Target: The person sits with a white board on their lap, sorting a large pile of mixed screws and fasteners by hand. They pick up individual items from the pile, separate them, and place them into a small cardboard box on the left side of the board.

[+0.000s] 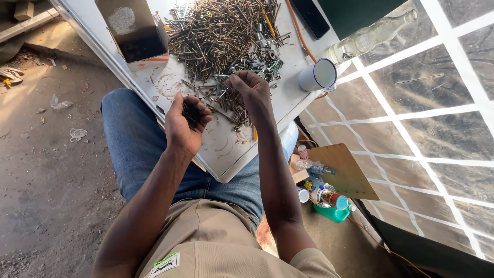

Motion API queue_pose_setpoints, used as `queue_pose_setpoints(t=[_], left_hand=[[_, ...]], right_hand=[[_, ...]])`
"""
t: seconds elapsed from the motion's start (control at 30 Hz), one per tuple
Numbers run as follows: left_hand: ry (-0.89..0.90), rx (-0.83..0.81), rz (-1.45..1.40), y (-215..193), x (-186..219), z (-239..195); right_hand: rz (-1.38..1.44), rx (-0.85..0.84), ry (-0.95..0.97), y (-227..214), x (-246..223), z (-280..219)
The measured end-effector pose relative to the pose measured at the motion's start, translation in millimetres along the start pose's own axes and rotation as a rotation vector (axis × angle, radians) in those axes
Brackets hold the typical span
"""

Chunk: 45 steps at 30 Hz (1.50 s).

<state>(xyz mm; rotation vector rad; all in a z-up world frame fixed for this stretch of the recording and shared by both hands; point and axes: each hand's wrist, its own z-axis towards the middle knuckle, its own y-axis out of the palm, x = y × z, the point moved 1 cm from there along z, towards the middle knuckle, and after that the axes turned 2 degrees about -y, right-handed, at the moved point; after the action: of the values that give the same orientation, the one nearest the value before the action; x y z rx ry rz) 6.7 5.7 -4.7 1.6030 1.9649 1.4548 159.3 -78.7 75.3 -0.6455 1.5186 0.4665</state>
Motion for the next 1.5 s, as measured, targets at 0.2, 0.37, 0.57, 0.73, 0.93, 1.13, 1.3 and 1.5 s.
queue_pose_setpoints(t=[0.2,0.37,0.57,0.73,0.93,1.13,1.3,1.5], left_hand=[[0.008,-0.018,-0.011,-2,-2,2],[0.004,-0.021,-0.012,-6,-3,5],[0.004,-0.049,-0.056,6,0,0],[-0.034,-0.013,-0.083,-2,-1,1],[-0.031,0.028,-0.027,3,0,-3],[0.004,0.016,-0.041,6,4,-4],[0.020,-0.080,0.067,-5,4,-6],[0.034,-0.105,0.069,0,5,-9]], right_hand=[[0.097,-0.091,0.077,-1,0,1],[-0.066,-0.119,0.030,-9,15,7],[-0.151,-0.183,-0.084,19,-33,-26],[-0.213,-0.094,-0.177,21,-21,-23],[-0.417,0.115,-0.215,16,-2,-22],[-0.472,-0.017,-0.322,26,3,-40],[-0.538,0.223,-0.296,-14,48,-14],[-0.652,0.159,-0.282,-28,49,-2]])
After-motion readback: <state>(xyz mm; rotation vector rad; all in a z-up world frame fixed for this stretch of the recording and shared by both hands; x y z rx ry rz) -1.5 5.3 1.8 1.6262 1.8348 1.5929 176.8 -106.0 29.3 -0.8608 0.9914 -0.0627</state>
